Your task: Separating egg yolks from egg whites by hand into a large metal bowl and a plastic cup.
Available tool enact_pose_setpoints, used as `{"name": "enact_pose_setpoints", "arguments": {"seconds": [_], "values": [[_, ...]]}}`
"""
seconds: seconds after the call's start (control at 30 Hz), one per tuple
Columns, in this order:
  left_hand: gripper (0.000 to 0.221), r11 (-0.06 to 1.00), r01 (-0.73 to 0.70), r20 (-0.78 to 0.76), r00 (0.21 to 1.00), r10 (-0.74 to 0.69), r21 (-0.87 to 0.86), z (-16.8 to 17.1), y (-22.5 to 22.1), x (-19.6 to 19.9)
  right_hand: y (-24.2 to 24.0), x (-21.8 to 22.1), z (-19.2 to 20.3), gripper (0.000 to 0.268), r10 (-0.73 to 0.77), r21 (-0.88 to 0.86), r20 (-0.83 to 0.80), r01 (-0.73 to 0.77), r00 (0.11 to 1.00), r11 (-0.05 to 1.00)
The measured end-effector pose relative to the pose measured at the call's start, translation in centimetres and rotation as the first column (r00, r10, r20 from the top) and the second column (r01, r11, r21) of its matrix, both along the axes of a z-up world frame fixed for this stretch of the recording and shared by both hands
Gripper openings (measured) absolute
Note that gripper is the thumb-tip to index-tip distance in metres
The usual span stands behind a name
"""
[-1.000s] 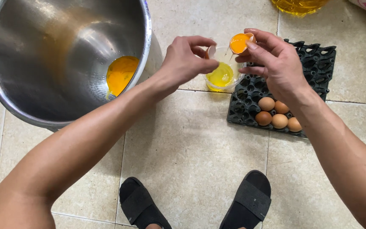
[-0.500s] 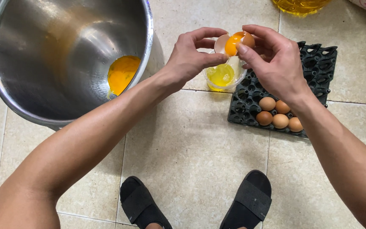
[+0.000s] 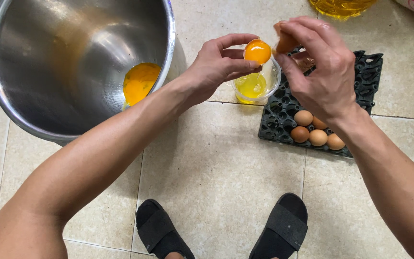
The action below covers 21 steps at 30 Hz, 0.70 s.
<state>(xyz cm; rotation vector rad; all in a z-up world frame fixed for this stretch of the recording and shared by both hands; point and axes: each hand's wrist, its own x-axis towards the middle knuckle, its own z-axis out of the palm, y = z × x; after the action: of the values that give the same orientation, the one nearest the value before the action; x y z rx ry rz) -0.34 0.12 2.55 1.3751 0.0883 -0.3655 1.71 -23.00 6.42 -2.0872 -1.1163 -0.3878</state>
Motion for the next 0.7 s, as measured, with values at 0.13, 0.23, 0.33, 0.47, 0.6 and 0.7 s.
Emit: {"name": "enact_pose_setpoints", "arguments": {"seconds": [0.13,0.23,0.33,0.47,0.6,0.7], "values": [[0.057,1.000,0.001,0.002,1.000,-0.001,0.015,0.4,0.0,-0.1,-0.3,0.1,-0.6,0.036,-0.081,-0.031,0.053,0.083,0.995,0.996],[0.057,1.000,-0.001,0.013,1.000,0.001,0.006,0.5,0.1,0.0,-0.8,0.7,-2.6,0.037,-0.094,0.002,-0.152,0.095,0.984,0.995],[0.057,1.000,-0.008,0.030,1.000,0.008,0.007,0.5,0.1,0.0,-0.5,1.0,-3.1,0.042,-0.052,0.078,-0.512,0.107,0.857,0.991],[0.057,0.998,-0.026,0.052,0.998,0.023,0.064,1.2,-0.1,-0.2,-0.3,1.2,-3.2,0.046,0.101,0.203,-0.812,0.116,0.575,0.972],[0.058,0.989,-0.043,0.086,0.996,0.031,0.143,1.9,-0.1,-0.4,-0.5,1.6,-4.0,0.048,0.176,0.266,-0.858,0.124,0.483,0.956],[0.059,0.990,-0.038,0.131,0.991,0.020,0.134,2.2,0.1,-0.4,-0.6,1.6,-3.8,0.049,0.199,0.285,-0.879,0.141,0.434,0.948]]}}
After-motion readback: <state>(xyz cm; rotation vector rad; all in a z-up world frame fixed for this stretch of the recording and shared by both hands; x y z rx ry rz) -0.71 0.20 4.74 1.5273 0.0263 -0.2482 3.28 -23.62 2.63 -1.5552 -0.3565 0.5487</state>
